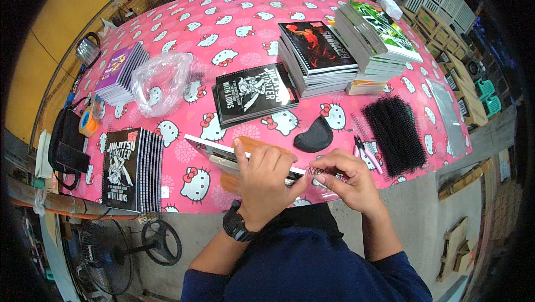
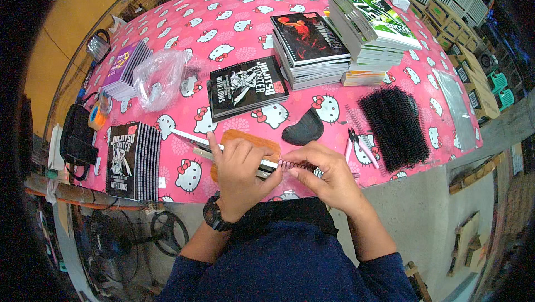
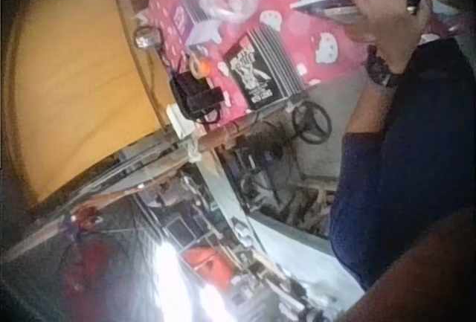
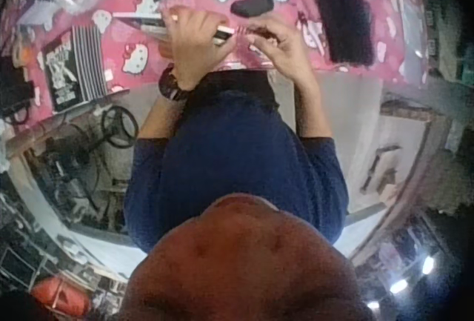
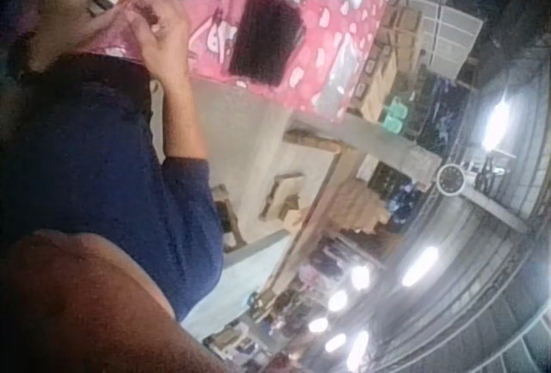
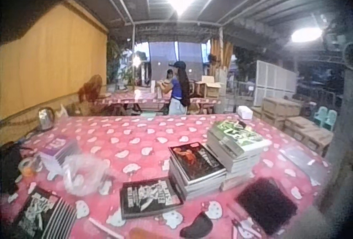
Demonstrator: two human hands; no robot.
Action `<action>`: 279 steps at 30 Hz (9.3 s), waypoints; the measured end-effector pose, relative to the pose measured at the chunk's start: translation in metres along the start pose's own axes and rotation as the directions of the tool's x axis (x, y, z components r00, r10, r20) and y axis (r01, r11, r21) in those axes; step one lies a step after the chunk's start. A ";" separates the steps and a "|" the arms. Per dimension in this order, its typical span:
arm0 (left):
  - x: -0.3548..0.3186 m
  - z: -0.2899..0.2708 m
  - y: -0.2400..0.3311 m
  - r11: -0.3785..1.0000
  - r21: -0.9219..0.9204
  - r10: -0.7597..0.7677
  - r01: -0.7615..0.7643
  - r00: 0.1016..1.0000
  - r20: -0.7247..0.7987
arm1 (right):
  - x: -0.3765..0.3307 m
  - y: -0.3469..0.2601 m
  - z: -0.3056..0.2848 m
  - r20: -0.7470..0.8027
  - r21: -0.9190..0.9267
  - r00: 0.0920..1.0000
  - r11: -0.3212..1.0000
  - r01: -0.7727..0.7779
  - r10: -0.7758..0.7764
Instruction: The person assembles spiral-bound books by inserting a plastic spiral coil through pre-punched holes in the book covers and pages and then manually crimping the ends of the coil.
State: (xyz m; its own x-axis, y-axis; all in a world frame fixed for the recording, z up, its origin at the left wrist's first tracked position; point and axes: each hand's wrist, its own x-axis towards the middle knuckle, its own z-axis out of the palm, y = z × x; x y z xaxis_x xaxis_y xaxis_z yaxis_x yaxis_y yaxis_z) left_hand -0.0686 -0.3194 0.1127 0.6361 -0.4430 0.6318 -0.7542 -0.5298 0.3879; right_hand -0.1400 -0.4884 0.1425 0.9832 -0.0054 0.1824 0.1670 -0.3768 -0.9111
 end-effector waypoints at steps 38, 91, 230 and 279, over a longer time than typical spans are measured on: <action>0.005 -0.027 -0.014 0.982 -0.161 0.141 -0.103 0.960 0.242 | 0.041 0.094 -0.005 0.064 -0.255 0.997 0.967 -0.014 0.032; -0.030 -0.031 -0.101 0.632 -0.754 -0.463 0.179 0.868 -0.182 | 0.097 0.009 0.039 0.270 -0.194 0.962 0.981 0.010 0.043; 0.011 -0.067 -0.116 0.232 -0.905 -0.315 0.357 0.908 0.277 | -0.018 0.018 0.035 -0.119 -0.091 0.989 0.992 0.082 -0.093; 0.002 -0.042 -0.049 0.977 -0.212 0.034 -0.008 0.992 0.119 | 0.020 0.006 0.013 0.023 -0.090 0.984 0.980 0.178 -0.177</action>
State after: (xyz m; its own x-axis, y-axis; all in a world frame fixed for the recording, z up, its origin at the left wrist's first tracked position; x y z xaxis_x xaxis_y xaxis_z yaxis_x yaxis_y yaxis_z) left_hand -0.0376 -0.2643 0.1232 0.6247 -0.5439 0.5603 -0.7769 -0.3611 0.5158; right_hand -0.1180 -0.4784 0.1358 0.9397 0.0822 0.3319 0.3318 -0.4538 -0.8270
